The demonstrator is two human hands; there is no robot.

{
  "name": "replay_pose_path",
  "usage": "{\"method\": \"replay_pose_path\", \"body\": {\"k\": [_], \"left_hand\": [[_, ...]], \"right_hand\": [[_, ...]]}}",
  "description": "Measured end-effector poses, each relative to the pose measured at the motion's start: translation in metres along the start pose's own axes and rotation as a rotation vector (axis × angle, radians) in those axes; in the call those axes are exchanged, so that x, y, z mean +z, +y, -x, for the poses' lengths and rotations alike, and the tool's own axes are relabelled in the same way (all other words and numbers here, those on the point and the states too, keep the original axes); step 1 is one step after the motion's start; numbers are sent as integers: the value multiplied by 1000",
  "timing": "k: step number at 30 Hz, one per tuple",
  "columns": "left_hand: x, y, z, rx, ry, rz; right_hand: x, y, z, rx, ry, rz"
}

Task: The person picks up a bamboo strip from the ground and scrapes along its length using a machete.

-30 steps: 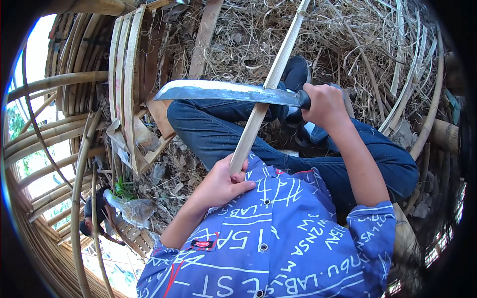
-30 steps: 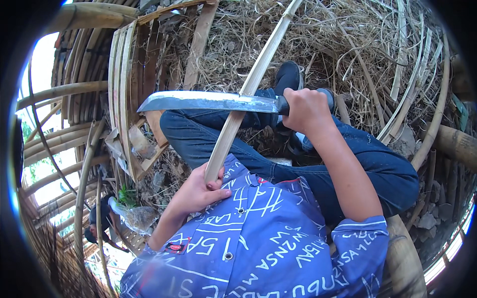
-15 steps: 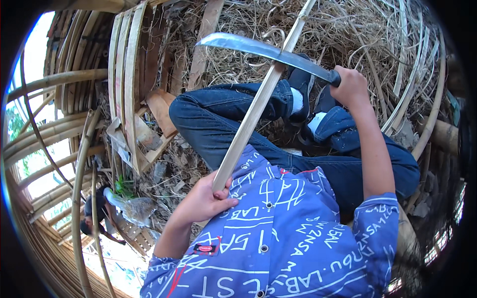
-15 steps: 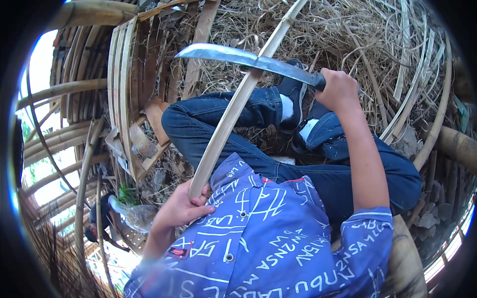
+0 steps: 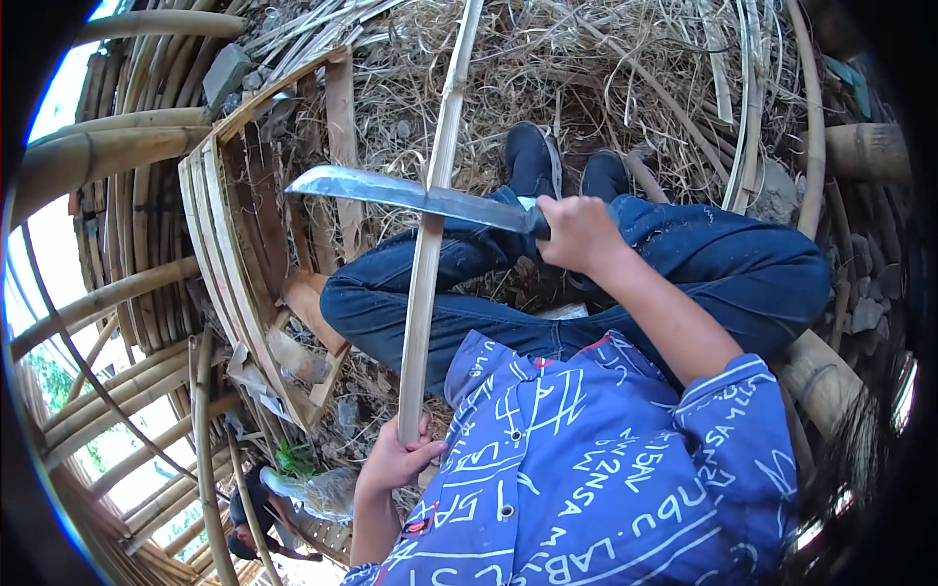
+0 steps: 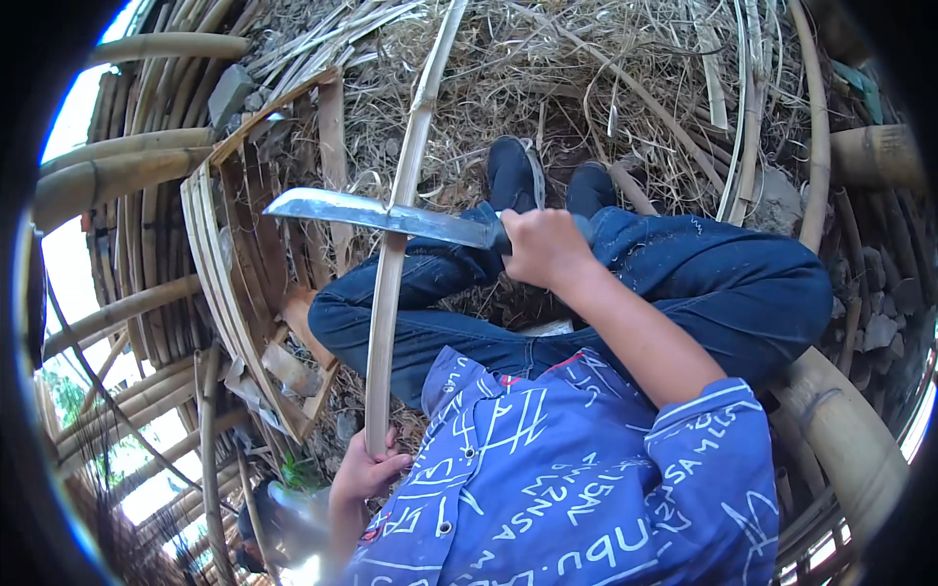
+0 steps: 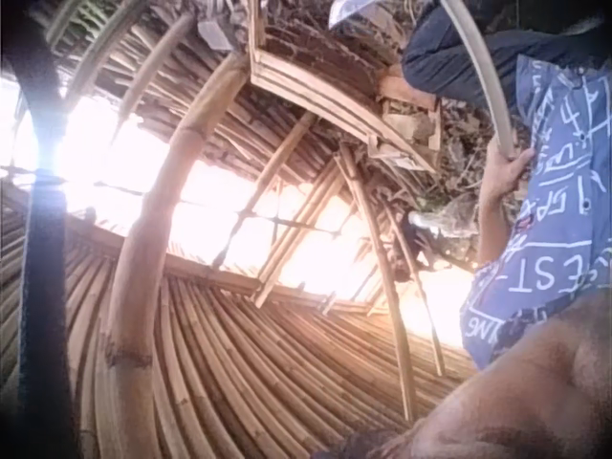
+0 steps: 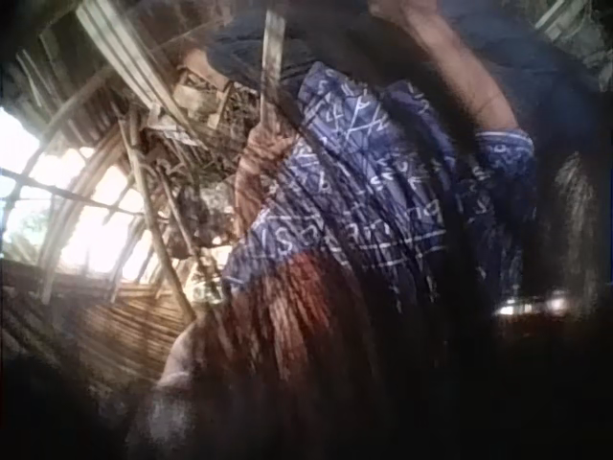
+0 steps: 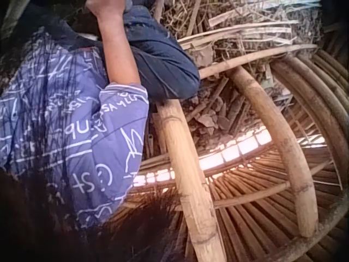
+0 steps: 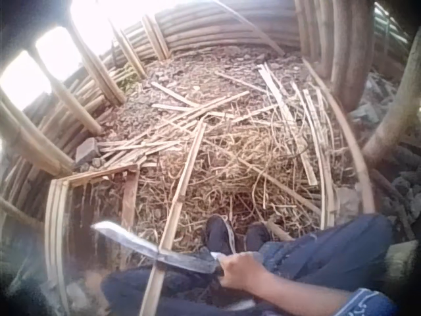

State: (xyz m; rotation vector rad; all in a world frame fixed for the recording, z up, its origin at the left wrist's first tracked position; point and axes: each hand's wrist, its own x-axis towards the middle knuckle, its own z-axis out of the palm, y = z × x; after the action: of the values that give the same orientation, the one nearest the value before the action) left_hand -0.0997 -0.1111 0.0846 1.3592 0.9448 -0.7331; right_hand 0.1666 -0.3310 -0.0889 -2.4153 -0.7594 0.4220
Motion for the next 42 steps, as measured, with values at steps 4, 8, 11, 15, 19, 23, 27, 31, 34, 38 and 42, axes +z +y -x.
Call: {"method": "replay_pose_path", "body": {"k": [4, 8, 11, 15, 19, 23, 27, 31, 34, 38, 42], "left_hand": [[-5, 0, -5, 24, -38, -21], [2, 5, -7, 33, -70, -78], [7, 7, -7, 49, -57, -91], [3, 12, -6, 93, -46, -147], [3, 15, -3, 101, -37, -156], [6, 16, -5, 130, -59, -186], [3, 14, -7, 122, -54, -128], [-11, -4, 9, 100, -82, -86], [-11, -7, 19, 188, -56, -276], [-12, -7, 9, 56, -95, -47], [-20, -11, 3, 95, -90, -131]], "right_hand": [[-1, 4, 4, 2, 66, -14], [-13, -10, 3, -120, -28, 24], [-7, -27, -3, -212, -25, 33], [-8, -17, -25, -224, 10, 55], [-17, 5, -54, -103, 37, 161], [-23, 17, -69, -126, 41, 202], [-17, 21, -77, -141, 75, 219], [-24, 38, -84, 63, 118, 278], [-69, 81, -90, 158, 105, 310], [-80, 75, -95, 130, 58, 434], [-56, 69, -85, 96, 96, 315]]}}
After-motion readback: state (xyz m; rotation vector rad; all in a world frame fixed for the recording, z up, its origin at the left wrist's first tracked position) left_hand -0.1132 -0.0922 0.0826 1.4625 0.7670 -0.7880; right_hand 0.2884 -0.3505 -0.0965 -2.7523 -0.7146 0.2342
